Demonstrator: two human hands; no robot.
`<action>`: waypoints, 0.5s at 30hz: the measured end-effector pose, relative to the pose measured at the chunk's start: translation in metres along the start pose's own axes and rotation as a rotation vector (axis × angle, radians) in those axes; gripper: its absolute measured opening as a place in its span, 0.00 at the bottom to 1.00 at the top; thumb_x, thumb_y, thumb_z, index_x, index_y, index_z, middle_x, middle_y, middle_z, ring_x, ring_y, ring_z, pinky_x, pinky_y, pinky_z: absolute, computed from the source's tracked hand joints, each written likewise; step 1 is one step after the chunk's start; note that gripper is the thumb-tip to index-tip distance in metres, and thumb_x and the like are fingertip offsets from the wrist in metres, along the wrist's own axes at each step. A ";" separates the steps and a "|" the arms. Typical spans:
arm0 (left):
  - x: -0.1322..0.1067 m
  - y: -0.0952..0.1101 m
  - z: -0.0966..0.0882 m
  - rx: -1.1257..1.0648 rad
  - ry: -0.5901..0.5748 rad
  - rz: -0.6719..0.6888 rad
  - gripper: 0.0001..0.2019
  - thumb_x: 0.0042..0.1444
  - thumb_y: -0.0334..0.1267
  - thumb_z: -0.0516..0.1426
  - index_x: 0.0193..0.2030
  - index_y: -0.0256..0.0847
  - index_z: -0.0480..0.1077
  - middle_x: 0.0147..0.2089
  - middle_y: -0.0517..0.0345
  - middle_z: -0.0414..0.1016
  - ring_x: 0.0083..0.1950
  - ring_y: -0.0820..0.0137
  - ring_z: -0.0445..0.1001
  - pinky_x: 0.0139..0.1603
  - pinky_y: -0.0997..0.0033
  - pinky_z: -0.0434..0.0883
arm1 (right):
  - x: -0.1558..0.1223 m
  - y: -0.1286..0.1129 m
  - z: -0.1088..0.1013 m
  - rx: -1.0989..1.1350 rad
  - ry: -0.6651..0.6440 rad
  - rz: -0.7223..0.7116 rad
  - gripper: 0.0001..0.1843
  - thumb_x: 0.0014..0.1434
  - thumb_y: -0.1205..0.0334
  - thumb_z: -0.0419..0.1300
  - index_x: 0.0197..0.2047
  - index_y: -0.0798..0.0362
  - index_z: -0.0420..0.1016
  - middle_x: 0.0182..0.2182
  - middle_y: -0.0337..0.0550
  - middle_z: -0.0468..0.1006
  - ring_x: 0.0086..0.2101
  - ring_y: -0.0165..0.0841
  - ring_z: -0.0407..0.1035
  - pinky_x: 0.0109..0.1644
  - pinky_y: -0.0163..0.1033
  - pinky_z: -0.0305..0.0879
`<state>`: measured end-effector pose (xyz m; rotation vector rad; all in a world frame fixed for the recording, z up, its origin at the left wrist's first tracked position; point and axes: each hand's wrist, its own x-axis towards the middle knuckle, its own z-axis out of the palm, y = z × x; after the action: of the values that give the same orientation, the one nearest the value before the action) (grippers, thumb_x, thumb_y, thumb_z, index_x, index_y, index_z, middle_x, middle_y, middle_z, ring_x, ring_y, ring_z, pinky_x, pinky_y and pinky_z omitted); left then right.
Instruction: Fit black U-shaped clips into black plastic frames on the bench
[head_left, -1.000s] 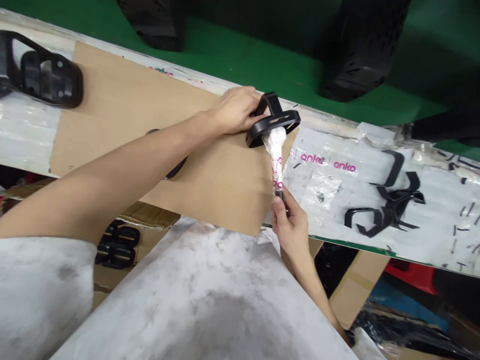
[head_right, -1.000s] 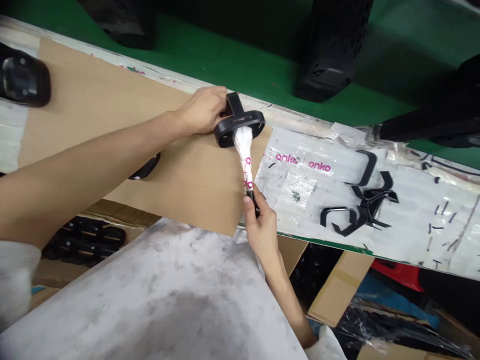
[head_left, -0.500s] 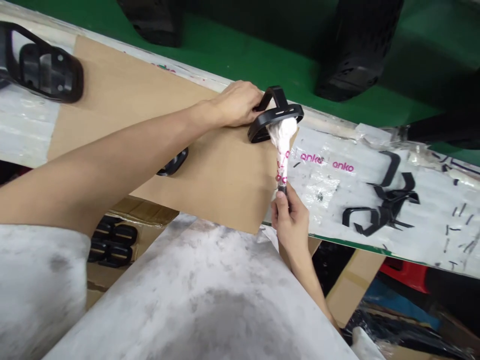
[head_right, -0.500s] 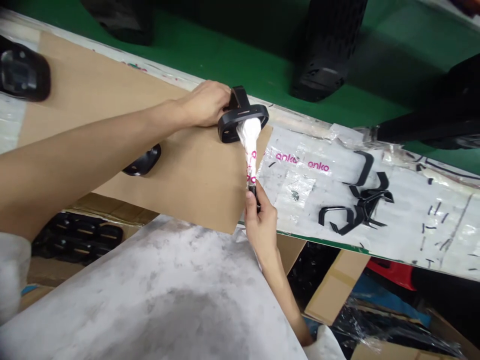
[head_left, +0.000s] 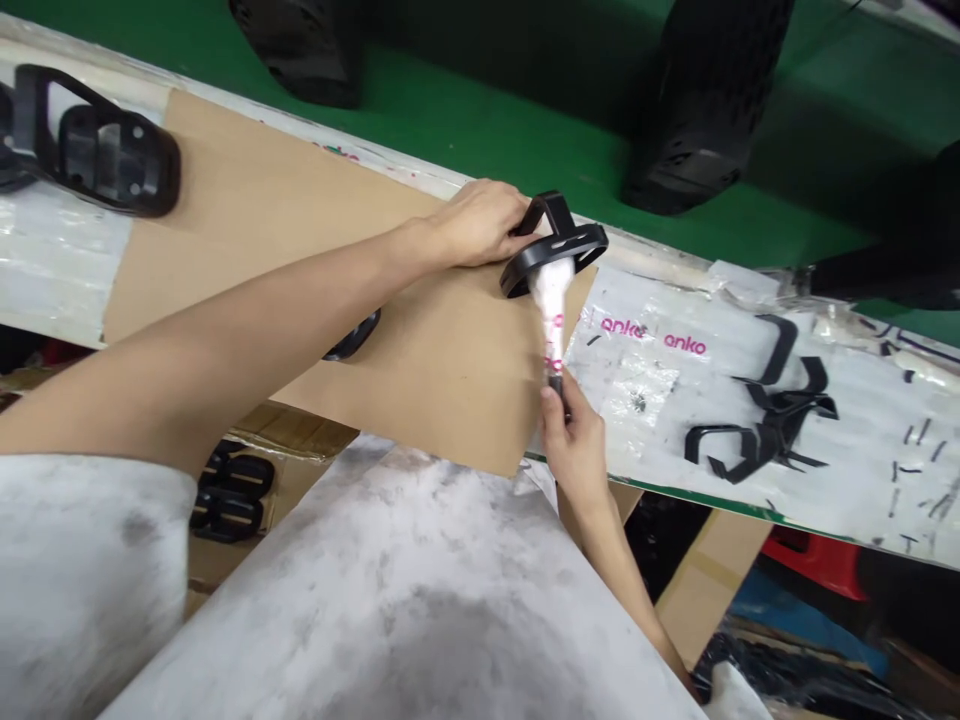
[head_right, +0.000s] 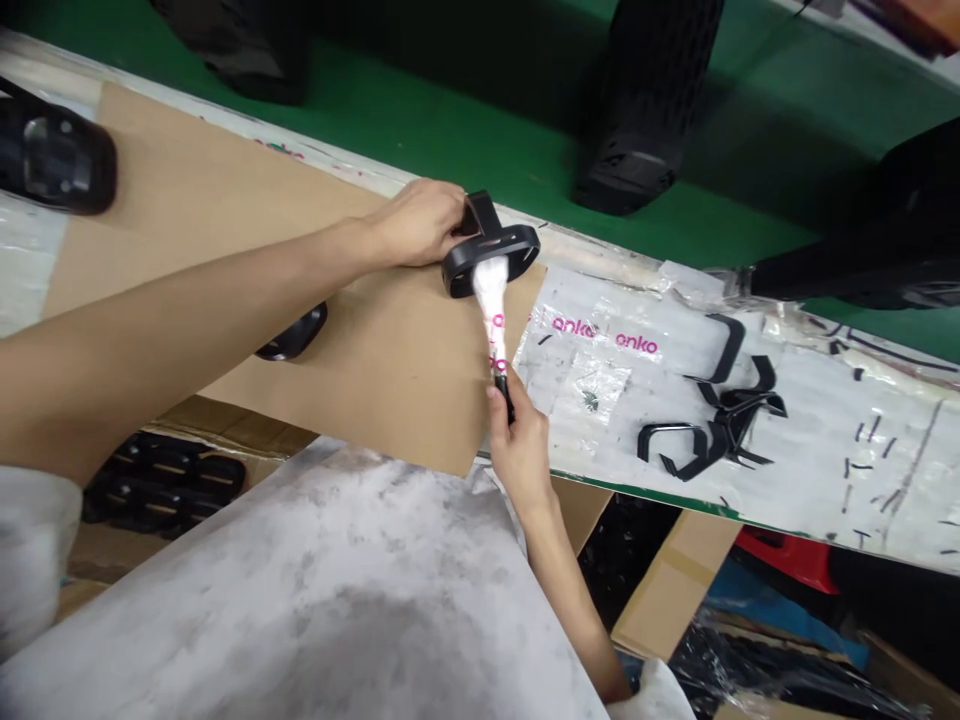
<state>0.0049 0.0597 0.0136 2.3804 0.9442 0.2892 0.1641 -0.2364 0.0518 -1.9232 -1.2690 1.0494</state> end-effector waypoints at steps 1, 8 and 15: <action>0.000 0.001 0.000 0.025 -0.003 0.006 0.21 0.71 0.53 0.56 0.26 0.51 0.63 0.35 0.50 0.76 0.40 0.59 0.67 0.46 0.54 0.67 | 0.001 0.000 0.000 -0.010 -0.007 0.011 0.31 0.75 0.40 0.53 0.67 0.52 0.77 0.32 0.44 0.79 0.28 0.38 0.68 0.32 0.42 0.66; -0.004 0.005 -0.001 0.030 0.026 0.000 0.18 0.69 0.51 0.57 0.30 0.42 0.71 0.35 0.50 0.75 0.46 0.57 0.76 0.49 0.60 0.68 | 0.004 -0.003 -0.009 0.000 -0.037 0.088 0.31 0.74 0.41 0.55 0.70 0.52 0.76 0.24 0.35 0.68 0.24 0.32 0.59 0.28 0.38 0.59; -0.002 0.017 -0.015 -0.193 0.044 -0.079 0.18 0.64 0.48 0.59 0.28 0.38 0.73 0.31 0.53 0.78 0.41 0.62 0.78 0.44 0.67 0.70 | -0.010 0.009 -0.025 0.300 -0.040 0.143 0.29 0.71 0.39 0.61 0.63 0.52 0.79 0.23 0.32 0.63 0.21 0.27 0.54 0.21 0.33 0.53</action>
<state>0.0075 0.0548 0.0356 2.1638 0.9814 0.3861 0.1871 -0.2503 0.0600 -1.7887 -0.9429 1.2776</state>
